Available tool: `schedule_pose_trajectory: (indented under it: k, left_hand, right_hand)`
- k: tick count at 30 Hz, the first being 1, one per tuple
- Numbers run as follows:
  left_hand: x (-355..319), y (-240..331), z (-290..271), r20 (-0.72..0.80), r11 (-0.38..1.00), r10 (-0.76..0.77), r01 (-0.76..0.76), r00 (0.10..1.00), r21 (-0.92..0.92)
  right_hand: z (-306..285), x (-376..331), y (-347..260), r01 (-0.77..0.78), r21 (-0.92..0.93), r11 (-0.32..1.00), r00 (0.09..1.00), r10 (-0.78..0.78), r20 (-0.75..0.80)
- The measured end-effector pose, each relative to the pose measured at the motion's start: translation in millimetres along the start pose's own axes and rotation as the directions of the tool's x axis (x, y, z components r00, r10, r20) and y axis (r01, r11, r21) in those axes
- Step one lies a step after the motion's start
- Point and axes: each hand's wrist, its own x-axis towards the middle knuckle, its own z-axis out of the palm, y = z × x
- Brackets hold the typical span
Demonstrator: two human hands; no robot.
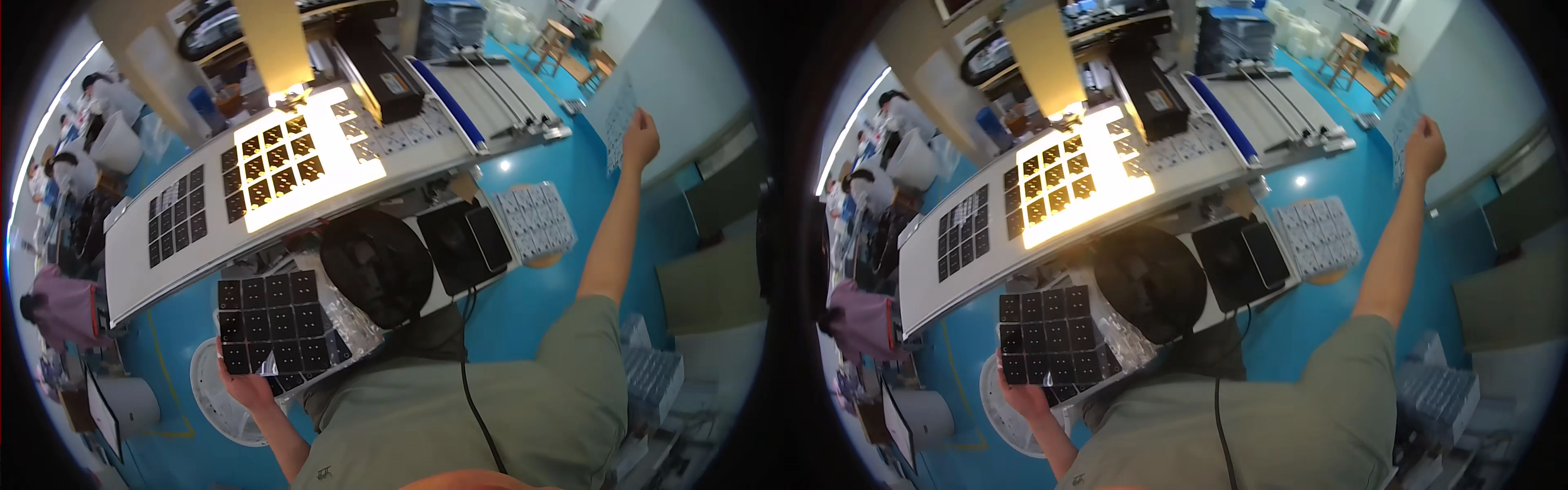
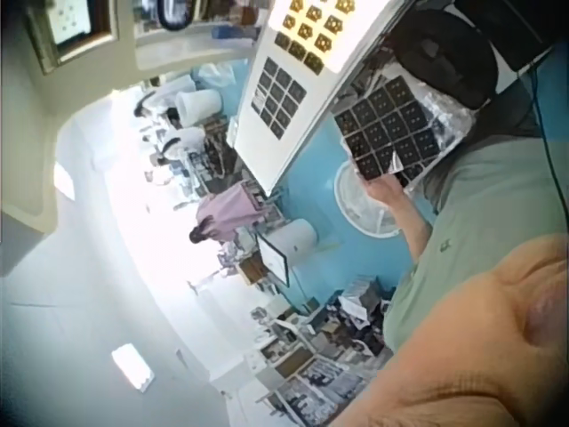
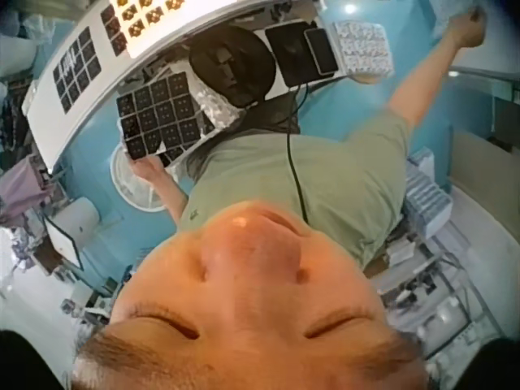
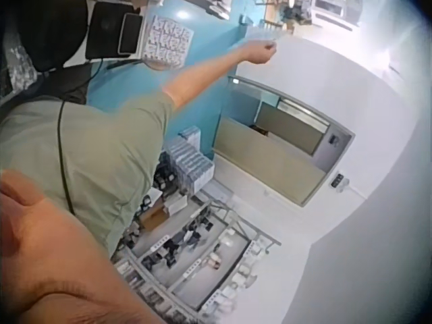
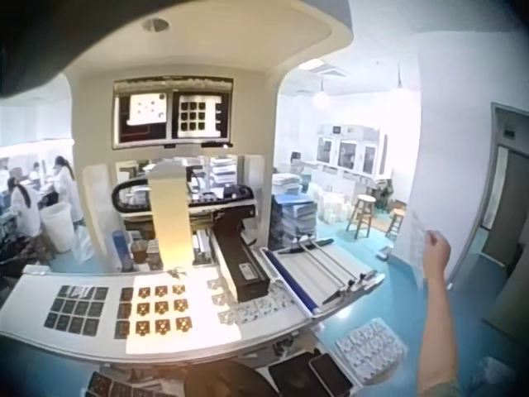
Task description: Assembling small solar cells onto a grid and applying protective film on a production line.
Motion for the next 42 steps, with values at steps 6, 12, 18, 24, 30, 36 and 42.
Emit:
schedule_pose_trajectory:
  k: [6, 12, 18, 24, 30, 36, 42]
  left_hand:
    - [-2, 3, -7, 0.127, 0.999, -0.029, 0.033, 0.992, -0.028]
    - [1, 4, -11, 0.135, 0.998, -0.061, 0.064, 0.989, -0.022]
    - [-1, 4, -8, 0.064, 0.999, -0.038, 0.039, 0.997, -0.021]
    - [-1, 4, -8, 0.078, 0.999, -0.045, 0.043, 0.996, 0.027]
    - [-9, 6, 10, -0.045, 0.998, 0.015, -0.012, 0.999, 0.062]
    - [-3, 2, 5, 0.002, 0.999, -0.006, 0.006, 1.000, 0.033]
    - [-5, 5, -3, -0.052, 1.000, 0.018, -0.017, 0.999, 0.022]
  right_hand:
    - [-47, -67, 38, -0.050, -0.087, 0.995, 0.830, 0.090, 0.550]
    - [-64, -133, 110, -0.661, 0.250, 0.707, 0.666, 0.399, 0.631]
    - [-16, -274, 245, -0.953, 0.226, 0.201, 0.302, 0.684, 0.664]
    - [-3, -304, 251, -0.917, 0.035, 0.396, 0.336, 0.724, 0.603]
    - [13, -300, 209, -0.900, 0.035, 0.434, 0.363, 0.704, 0.610]
    - [23, -305, 246, -0.815, 0.160, 0.557, 0.542, 0.637, 0.548]
    - [22, -309, 233, -0.442, -0.228, 0.868, 0.807, 0.496, 0.321]
